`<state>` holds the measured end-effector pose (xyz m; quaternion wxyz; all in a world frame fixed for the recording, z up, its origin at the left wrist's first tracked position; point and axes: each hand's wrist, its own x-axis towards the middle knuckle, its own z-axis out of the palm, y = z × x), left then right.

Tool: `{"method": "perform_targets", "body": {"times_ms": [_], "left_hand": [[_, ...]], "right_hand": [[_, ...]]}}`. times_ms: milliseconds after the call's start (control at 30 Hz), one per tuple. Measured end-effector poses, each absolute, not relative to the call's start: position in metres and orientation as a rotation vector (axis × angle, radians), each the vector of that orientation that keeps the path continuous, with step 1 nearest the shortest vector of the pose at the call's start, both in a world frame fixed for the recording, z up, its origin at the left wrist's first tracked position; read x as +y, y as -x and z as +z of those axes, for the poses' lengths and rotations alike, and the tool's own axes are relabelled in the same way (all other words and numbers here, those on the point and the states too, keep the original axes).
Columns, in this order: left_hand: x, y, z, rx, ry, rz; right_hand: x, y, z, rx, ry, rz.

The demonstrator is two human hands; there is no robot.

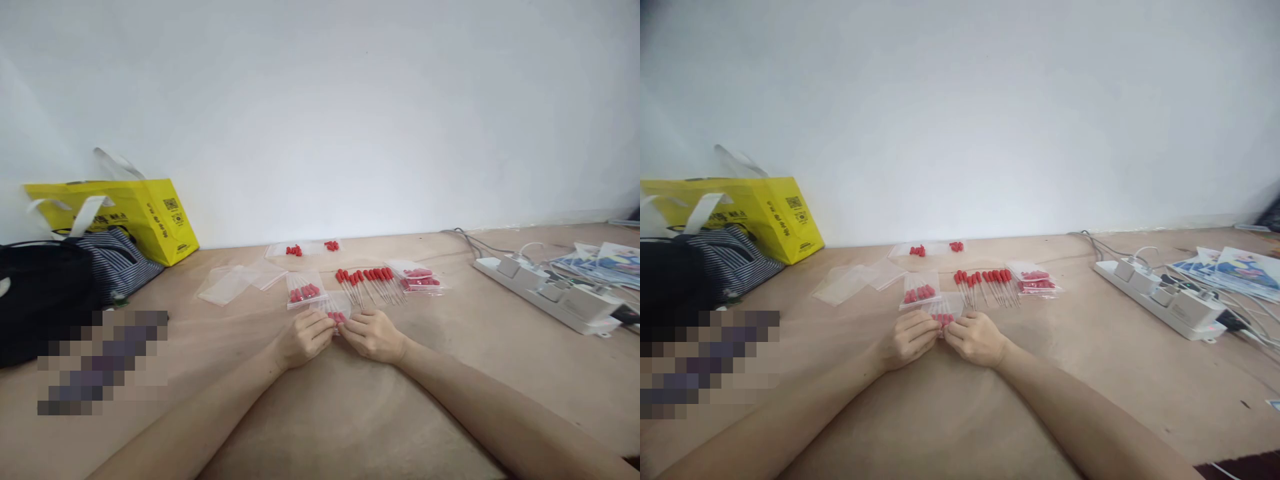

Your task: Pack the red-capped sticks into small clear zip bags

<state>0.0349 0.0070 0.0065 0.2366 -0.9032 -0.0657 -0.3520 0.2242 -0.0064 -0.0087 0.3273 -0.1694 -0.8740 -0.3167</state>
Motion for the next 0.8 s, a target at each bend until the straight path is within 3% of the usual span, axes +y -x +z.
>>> {"method": "perform_targets", "body": {"times_ms": [367,533,633,700,800], "left_hand": [[0.001,-0.002,0.009,-0.421,2.586,-1.065],[-0.007,-0.016,0.012,-1.636,2.936,-1.435],[-0.012,-0.034,0.013,-2.457,2.809,-1.824],[-0.016,-0.042,0.014,-2.642,2.706,-2.032],[-0.027,-0.047,0.015,-2.55,2.725,-2.187]], "right_hand": [[-0.01,-0.234,-0.013,-2.317,0.59,-0.664],[-0.016,-0.238,-0.011,-2.334,0.641,-0.635],[-0.023,-0.238,-0.009,-2.391,0.622,-0.57],[-0.027,-0.238,-0.008,-2.431,0.61,-0.509],[-0.032,-0.242,-0.003,-2.477,0.596,-0.392]]}}
